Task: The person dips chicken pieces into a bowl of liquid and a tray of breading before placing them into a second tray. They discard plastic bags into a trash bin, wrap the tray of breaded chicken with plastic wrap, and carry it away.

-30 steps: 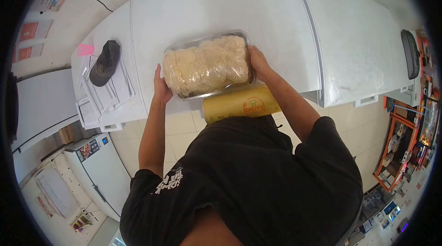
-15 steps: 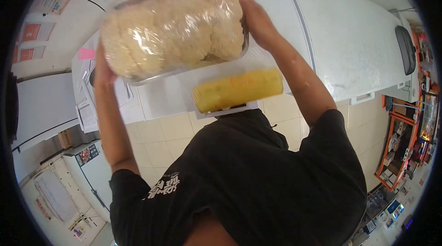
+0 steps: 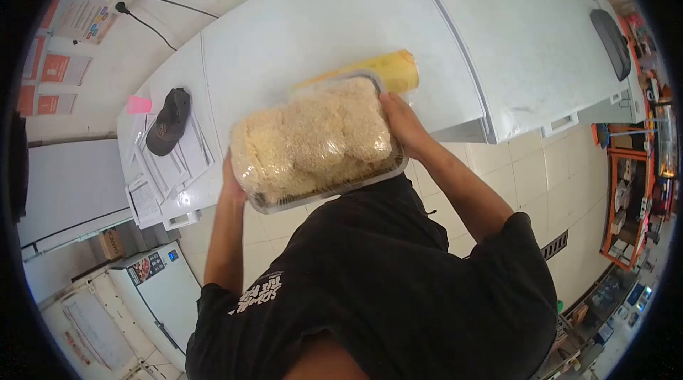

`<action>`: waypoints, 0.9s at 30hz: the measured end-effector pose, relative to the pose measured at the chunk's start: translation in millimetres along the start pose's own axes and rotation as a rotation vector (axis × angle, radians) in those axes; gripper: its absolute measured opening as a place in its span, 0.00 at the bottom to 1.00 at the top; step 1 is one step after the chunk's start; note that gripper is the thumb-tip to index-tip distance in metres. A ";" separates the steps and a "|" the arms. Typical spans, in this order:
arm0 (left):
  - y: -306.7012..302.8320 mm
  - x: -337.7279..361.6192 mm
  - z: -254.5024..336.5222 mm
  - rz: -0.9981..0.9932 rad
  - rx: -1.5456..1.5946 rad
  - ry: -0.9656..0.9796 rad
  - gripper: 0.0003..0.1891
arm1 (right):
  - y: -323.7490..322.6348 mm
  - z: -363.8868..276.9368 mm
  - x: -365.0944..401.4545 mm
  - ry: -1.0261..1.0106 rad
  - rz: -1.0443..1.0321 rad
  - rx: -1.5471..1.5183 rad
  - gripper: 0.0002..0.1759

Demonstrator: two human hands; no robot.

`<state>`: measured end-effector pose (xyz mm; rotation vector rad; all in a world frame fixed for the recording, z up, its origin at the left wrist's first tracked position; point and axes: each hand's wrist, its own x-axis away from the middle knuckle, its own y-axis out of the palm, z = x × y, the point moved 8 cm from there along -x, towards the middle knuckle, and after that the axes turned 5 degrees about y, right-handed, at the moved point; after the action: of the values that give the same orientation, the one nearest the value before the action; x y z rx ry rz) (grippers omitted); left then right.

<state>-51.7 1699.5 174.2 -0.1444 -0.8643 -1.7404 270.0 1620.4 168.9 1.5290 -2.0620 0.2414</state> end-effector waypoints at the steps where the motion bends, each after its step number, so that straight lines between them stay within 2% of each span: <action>1: -7.6 -0.8 -13.1 -0.008 -0.002 -0.009 0.33 | -0.1 11.9 6.8 0.050 0.025 0.028 0.23; 3: -17.1 6.6 -45.8 -0.024 0.166 -0.116 0.32 | -4.8 43.6 19.5 0.115 0.062 0.057 0.23; 7: -7.3 26.7 -63.9 -0.081 0.302 -0.171 0.31 | -8.6 83.8 35.2 0.210 0.095 0.081 0.21; 10: -10.8 28.3 -79.6 -0.169 0.338 -0.183 0.32 | -7.1 91.9 46.2 0.210 0.125 0.063 0.22; 13: -17.6 20.7 -81.9 -0.184 0.320 -0.142 0.31 | -4.3 100.9 40.6 0.188 0.126 -0.009 0.23; 16: -17.7 17.7 -79.5 -0.199 0.287 -0.163 0.31 | -14.7 121.1 32.7 0.245 0.195 0.062 0.24; 17: -17.5 18.2 -79.6 -0.201 0.284 -0.162 0.31 | -14.8 127.7 28.1 0.230 0.174 -0.011 0.25; 23: -27.7 16.2 -87.4 -0.223 0.264 -0.155 0.31 | 4.2 121.8 45.7 0.251 0.067 -0.150 0.30; 25: -32.0 18.5 -94.5 -0.218 0.303 -0.218 0.29 | 8.1 117.7 49.2 0.258 0.058 -0.145 0.30; 27: -35.5 12.7 -91.0 -0.193 0.263 -0.193 0.29 | 6.2 111.1 49.9 0.251 0.102 0.042 0.30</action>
<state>-58.1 1637.5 98.0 -0.0548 -1.2754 -1.7916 218.4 1530.8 104.4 1.3435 -1.9463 0.4922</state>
